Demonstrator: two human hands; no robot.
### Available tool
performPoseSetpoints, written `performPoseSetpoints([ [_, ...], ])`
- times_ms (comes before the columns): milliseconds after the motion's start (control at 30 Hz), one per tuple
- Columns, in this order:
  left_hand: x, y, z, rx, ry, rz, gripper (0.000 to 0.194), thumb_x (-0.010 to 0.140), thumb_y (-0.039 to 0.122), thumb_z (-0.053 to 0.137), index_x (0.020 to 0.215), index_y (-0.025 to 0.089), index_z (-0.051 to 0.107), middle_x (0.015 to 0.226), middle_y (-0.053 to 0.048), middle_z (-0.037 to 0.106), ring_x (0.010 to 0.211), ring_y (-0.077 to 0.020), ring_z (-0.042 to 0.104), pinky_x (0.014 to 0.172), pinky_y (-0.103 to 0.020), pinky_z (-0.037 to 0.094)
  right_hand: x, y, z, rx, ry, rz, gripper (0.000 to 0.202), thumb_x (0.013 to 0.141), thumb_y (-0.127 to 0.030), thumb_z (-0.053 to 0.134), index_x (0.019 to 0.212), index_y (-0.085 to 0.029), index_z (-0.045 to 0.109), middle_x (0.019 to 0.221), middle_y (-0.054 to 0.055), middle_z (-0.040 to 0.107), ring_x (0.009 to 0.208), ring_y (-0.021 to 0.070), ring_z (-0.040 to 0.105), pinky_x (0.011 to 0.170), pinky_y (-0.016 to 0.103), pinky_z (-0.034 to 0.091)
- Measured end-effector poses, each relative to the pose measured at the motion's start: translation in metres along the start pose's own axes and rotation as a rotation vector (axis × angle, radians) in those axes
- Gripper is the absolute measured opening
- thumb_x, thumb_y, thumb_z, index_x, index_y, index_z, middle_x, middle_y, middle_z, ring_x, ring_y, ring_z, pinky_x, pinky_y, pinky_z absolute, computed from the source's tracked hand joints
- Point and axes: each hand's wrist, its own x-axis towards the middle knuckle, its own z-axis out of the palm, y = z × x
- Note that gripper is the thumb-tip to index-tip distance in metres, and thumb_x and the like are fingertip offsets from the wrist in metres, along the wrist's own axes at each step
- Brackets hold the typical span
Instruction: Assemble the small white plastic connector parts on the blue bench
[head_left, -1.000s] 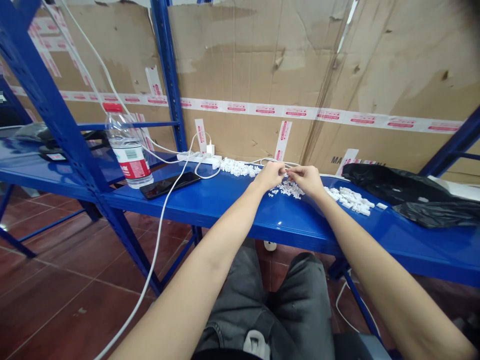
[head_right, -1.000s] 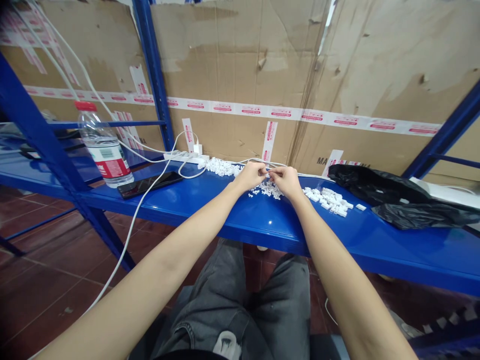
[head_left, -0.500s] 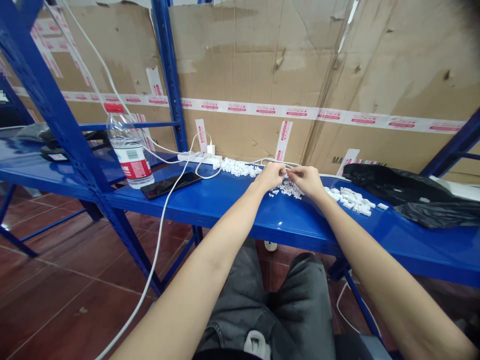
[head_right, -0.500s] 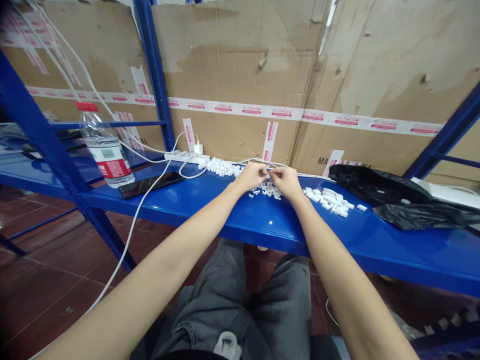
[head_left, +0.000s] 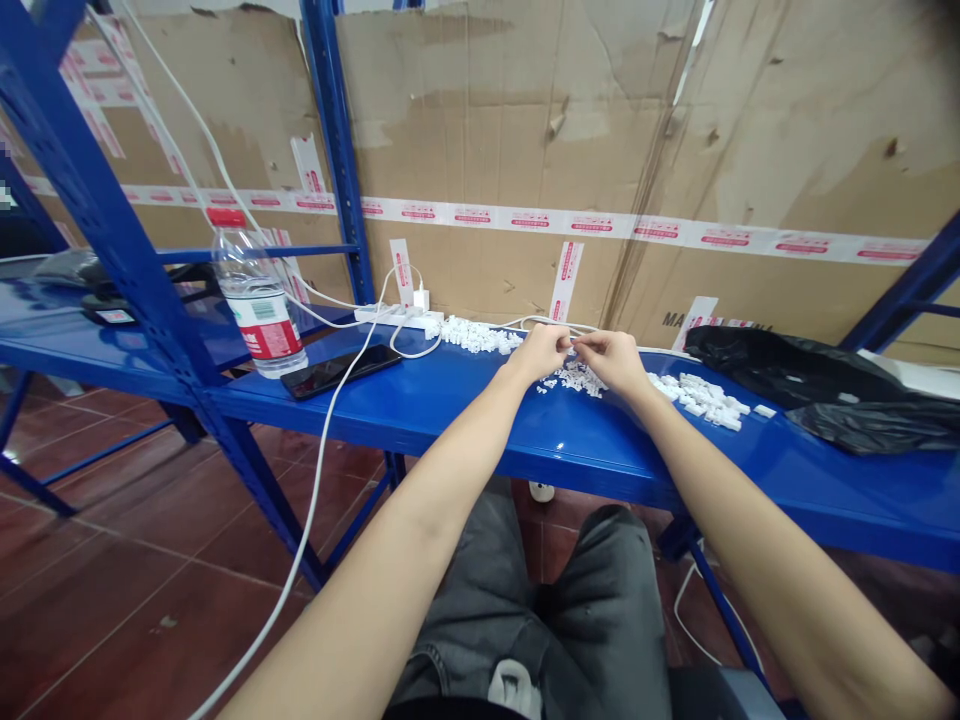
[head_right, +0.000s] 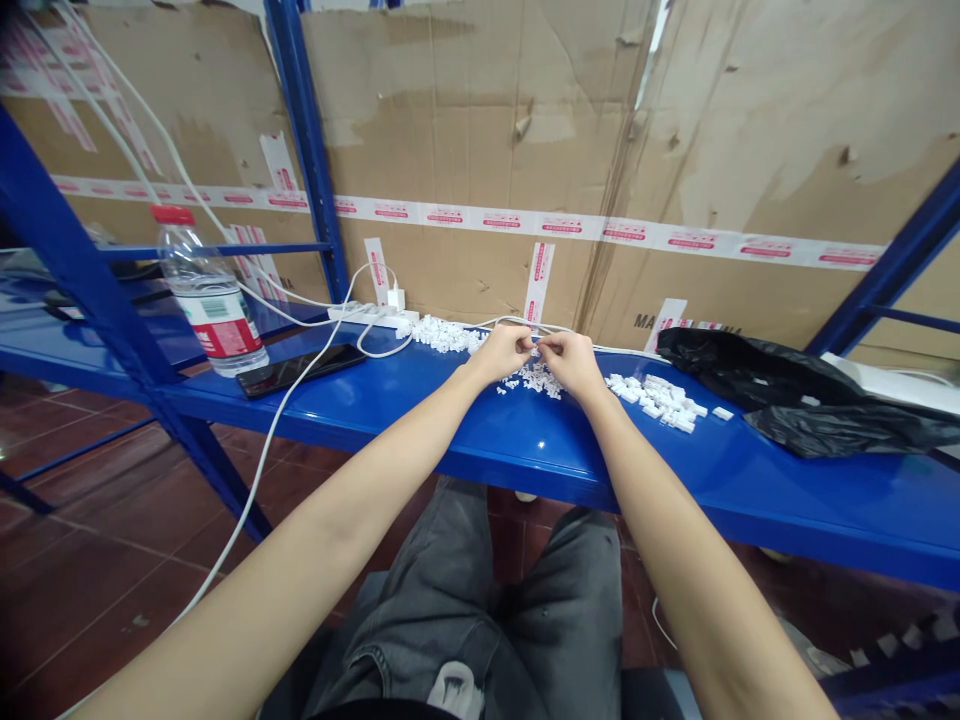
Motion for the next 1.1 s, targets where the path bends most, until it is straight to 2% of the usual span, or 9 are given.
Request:
performPoseSetpoints([
  [433,-0.0007,-0.0038,0.0019,-0.016,0.006,0.007,0.019,0.073,0.001,0.058,0.065,0.017,0.055,0.064,0.001,0.058,0.063,-0.0154,0.053,0.062,-0.027,0.039,0.0015,0.0049,0.0013,-0.02,-0.005,-0.069,0.024,0.082,-0.015,0.06,0.088,-0.013,0.083,0.084,0.009,0.08,0.076,0.0235,0.074,0.071,0.031,0.054],
  [667,-0.0001,-0.0072,0.0035,-0.026,0.023,0.007,0.019,0.072,0.001,0.058,0.064,0.018,0.055,0.064,0.001,0.058,0.063,-0.0153,0.054,0.062,-0.027,0.04,0.0005,0.0014,0.0006,-0.009,0.003,-0.053,0.024,0.081,-0.014,0.06,0.088,-0.013,0.083,0.086,0.01,0.08,0.078,0.0237,0.075,0.074,0.031,0.054],
  [1100,-0.0014,-0.0042,0.0,-0.013,0.01,-0.017,0.017,0.073,0.001,0.058,0.067,0.018,0.057,0.066,0.0,0.061,0.066,-0.0163,0.057,0.064,-0.027,0.042,-0.0001,0.0005,-0.0011,-0.037,0.002,-0.076,0.021,0.081,-0.017,0.062,0.085,-0.014,0.082,0.083,0.008,0.08,0.076,0.0235,0.074,0.071,0.03,0.054],
])
